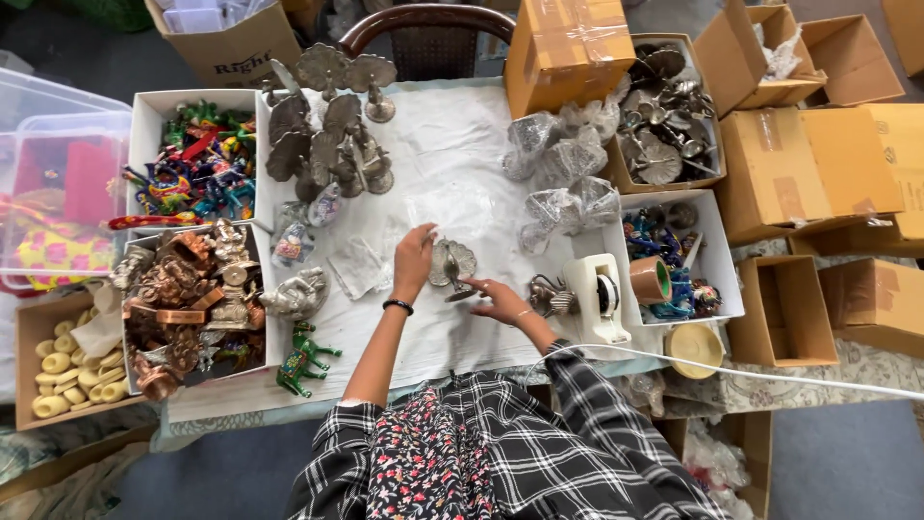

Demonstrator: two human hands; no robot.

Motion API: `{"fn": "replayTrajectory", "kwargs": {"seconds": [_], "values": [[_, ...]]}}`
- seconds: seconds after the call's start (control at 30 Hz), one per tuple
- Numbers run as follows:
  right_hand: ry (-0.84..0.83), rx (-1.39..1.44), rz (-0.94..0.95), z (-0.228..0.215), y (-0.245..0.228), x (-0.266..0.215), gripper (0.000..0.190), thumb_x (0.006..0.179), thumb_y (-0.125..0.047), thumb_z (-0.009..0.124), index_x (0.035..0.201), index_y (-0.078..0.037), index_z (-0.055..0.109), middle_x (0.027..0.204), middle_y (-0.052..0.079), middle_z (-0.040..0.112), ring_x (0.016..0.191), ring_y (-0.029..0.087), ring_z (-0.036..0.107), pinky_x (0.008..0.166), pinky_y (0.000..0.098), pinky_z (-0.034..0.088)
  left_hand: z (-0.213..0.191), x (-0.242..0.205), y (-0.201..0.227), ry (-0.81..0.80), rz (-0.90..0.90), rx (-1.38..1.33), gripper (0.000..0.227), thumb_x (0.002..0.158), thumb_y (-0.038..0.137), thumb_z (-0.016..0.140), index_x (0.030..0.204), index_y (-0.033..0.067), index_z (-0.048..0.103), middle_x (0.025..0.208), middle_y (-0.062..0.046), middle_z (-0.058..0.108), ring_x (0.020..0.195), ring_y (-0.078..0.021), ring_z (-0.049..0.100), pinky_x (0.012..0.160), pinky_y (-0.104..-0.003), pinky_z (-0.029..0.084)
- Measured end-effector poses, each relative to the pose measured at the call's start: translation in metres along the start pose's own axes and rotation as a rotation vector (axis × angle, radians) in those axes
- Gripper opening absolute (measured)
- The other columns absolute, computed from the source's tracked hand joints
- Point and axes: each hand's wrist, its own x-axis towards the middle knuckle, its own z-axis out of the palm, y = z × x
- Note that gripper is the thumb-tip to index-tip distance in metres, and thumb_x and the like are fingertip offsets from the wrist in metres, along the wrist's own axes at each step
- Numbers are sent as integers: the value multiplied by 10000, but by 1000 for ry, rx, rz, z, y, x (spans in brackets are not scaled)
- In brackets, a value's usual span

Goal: The person wipes a small silver decorative item with a white cloth, then wraps it in bubble wrap and secures it with tape. The person repeats this process for another similar item, handling each one individually on a table surrounded by boxes of assorted goods.

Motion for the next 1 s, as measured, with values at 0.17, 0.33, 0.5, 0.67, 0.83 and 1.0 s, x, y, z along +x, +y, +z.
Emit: {"fn": "replayTrajectory", "kwargs": {"seconds": [0.17,0.33,0.5,0.67,0.83,1.0], "values": [[193,81,106,43,47,19,455,854,-106,751,1296,-203,705,1050,80,768,883,194,758,793,336,602,-32,2,29,-78,111,99,259,952,42,620,1185,90,723,1167,-147,728,1099,-354,663,949,-430,531],[311,-189,19,49,59,-18,270,850,-76,753,1101,-159,804,937,101,784,774,220,749,733,344,594,5,-14,20,-113,303,197,302,896,27,609,1170,101,713,1269,-105,717,1205,-372,626,1025,-448,503],[94,-197,-203,56,46,-49,273,860,-4,656,1034,-154,804,994,60,788,838,212,781,770,315,621,74,-30,-11,-451,455,506,379,907,26,572,1190,225,725,1430,-24,620,1380,-333,498,1021,-537,445],[-57,-261,-441,91,25,-27,308,832,32,654,1017,-165,802,1062,46,783,918,260,747,824,366,596,93,-71,-37,-654,458,662,418,865,75,612,1222,271,707,1497,-34,520,1422,-337,385,1049,-612,393],[-137,-223,-415,102,28,-12,363,802,51,640,1038,-175,799,992,32,776,917,260,738,818,396,580,49,-69,-44,-876,166,342,602,829,296,763,1397,202,588,1566,-145,402,1470,-438,298,994,-659,377],[-172,-338,-422,74,6,-8,449,789,47,607,1136,-192,762,1128,36,764,898,255,735,747,373,584,40,-54,-109,-456,157,361,178,1025,288,685,1177,197,691,1292,-7,685,1214,-201,616,1062,-385,519]]}}
